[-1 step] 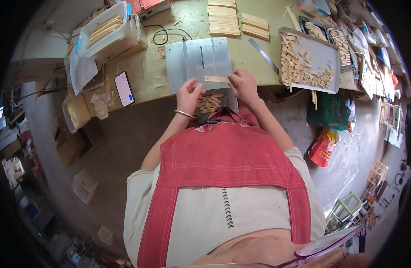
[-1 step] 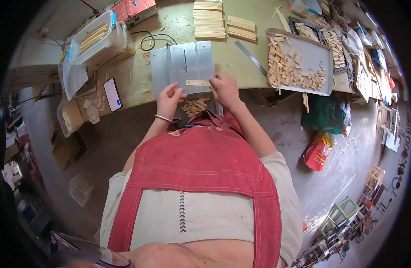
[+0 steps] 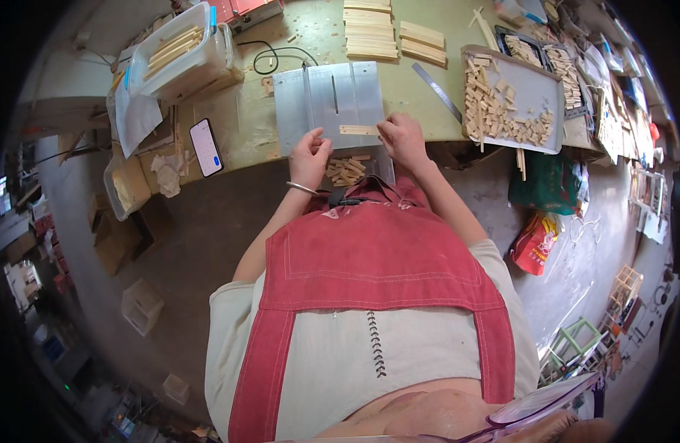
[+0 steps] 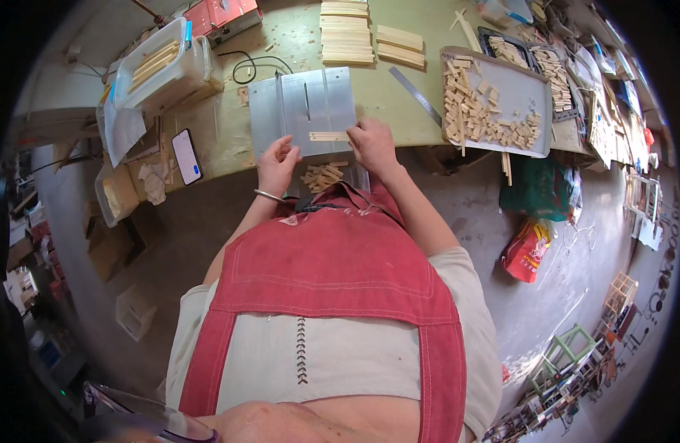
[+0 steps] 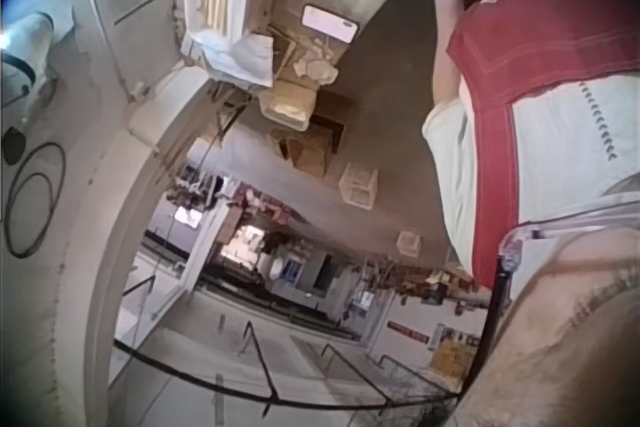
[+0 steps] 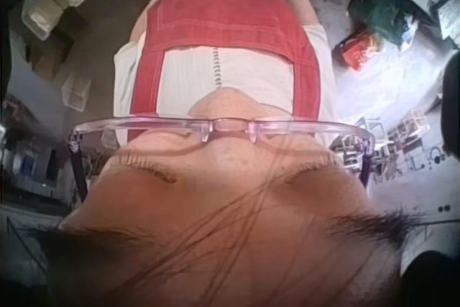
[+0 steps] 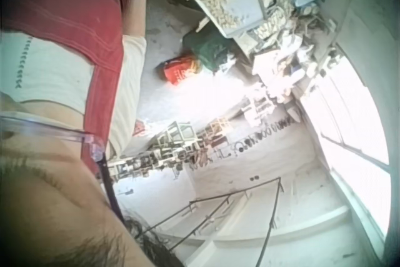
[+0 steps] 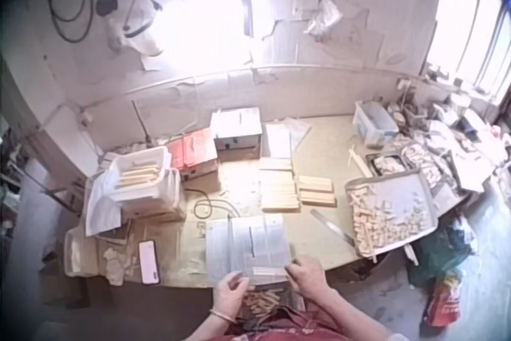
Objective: The person repeatedly picks up small wooden sticks, places them on a table saw, and cuts them into smaller pieces. The cut pieces are collected in a tray on the table.
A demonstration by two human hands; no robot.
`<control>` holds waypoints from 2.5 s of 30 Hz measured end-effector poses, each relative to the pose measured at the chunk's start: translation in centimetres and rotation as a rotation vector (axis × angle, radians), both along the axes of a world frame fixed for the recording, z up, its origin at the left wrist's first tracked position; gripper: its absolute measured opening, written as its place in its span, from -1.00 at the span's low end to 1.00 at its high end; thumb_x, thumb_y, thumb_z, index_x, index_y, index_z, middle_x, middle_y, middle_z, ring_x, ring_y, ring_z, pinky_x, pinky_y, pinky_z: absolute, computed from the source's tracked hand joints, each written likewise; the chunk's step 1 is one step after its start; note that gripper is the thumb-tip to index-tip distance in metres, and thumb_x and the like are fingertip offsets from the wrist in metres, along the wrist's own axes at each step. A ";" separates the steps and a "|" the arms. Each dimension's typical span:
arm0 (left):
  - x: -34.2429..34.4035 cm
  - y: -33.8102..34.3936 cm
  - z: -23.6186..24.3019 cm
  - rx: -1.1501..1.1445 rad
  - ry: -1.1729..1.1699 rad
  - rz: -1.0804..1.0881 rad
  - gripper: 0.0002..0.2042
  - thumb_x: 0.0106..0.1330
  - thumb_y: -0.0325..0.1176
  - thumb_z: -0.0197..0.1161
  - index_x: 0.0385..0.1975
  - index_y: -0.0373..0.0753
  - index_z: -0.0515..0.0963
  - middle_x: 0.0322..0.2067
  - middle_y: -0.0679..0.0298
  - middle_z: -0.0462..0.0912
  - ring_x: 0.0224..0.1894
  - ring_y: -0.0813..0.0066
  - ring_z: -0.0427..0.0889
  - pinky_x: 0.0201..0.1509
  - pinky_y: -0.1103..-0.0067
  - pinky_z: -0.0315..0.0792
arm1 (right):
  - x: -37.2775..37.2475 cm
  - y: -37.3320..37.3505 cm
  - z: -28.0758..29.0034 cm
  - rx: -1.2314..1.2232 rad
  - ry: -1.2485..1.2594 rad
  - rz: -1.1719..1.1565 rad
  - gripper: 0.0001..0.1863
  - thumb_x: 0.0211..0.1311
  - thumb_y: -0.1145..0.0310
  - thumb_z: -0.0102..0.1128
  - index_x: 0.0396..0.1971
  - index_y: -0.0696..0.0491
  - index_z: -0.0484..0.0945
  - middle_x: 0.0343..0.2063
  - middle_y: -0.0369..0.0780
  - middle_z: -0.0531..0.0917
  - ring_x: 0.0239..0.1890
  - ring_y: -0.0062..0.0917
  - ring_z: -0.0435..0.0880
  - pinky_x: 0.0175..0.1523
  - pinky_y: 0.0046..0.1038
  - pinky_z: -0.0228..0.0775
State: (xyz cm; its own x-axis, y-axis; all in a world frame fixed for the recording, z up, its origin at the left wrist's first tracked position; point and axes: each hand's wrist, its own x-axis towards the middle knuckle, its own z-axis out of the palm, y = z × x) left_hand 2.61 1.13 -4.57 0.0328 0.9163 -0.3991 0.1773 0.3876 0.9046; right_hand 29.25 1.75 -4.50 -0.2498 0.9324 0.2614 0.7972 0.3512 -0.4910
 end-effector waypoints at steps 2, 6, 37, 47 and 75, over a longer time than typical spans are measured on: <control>-0.7 0.4 -0.3 0.361 0.440 -0.123 -0.80 0.29 -0.33 0.47 -0.12 -0.18 0.75 -0.20 0.23 0.75 -0.23 0.27 0.75 -0.15 0.35 0.59 | 0.2 0.9 -1.3 0.005 -0.066 0.012 -0.92 0.16 0.38 0.35 -0.34 -0.03 0.69 -0.33 -0.20 0.61 -0.18 -0.21 0.61 -0.08 -0.17 0.43; 0.0 2.2 -1.7 0.668 0.670 -0.286 -0.82 0.19 -0.38 0.49 -0.21 -0.14 0.73 -0.38 0.26 0.62 -0.22 0.15 0.63 -0.12 0.24 0.46 | -0.2 1.9 -3.1 -0.031 -0.148 0.031 -0.88 0.13 0.38 0.38 -0.31 -0.01 0.69 -0.30 -0.21 0.62 -0.14 -0.20 0.62 -0.05 -0.12 0.45; -0.4 2.4 -2.1 0.638 0.738 -0.222 -0.82 0.18 -0.37 0.50 -0.24 -0.14 0.69 -0.34 0.27 0.61 -0.19 0.21 0.63 -0.07 0.27 0.42 | -3.1 5.6 -4.9 -0.091 -0.042 0.173 -0.91 0.09 0.37 0.32 -0.52 0.03 0.62 -0.34 -0.17 0.59 -0.16 -0.22 0.61 -0.10 -0.19 0.51; -1.8 0.5 -1.5 0.590 0.727 -0.163 -0.83 0.19 -0.35 0.50 -0.25 -0.12 0.69 -0.33 0.30 0.61 -0.17 0.25 0.62 -0.07 0.29 0.39 | -3.9 7.8 -4.3 -0.178 -0.087 0.179 -0.94 0.14 0.40 0.27 -0.48 0.03 0.66 -0.31 -0.19 0.62 -0.12 -0.22 0.63 -0.03 -0.19 0.57; -1.9 0.1 -1.7 0.561 0.727 -0.173 -0.83 0.21 -0.34 0.48 -0.22 -0.12 0.70 -0.30 0.29 0.63 -0.15 0.24 0.62 -0.04 0.30 0.39 | -3.4 9.1 -4.7 -0.192 -0.124 0.227 -0.92 0.19 0.41 0.26 -0.46 0.07 0.60 -0.28 -0.16 0.59 -0.11 -0.19 0.59 -0.05 -0.17 0.54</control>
State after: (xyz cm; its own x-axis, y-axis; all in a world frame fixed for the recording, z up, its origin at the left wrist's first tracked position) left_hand 0.74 1.27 -6.25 0.1024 0.9870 0.1242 0.7877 -0.1566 0.5959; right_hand 25.88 10.88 -9.18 -0.4763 0.8784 0.0401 0.7671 0.4374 -0.4694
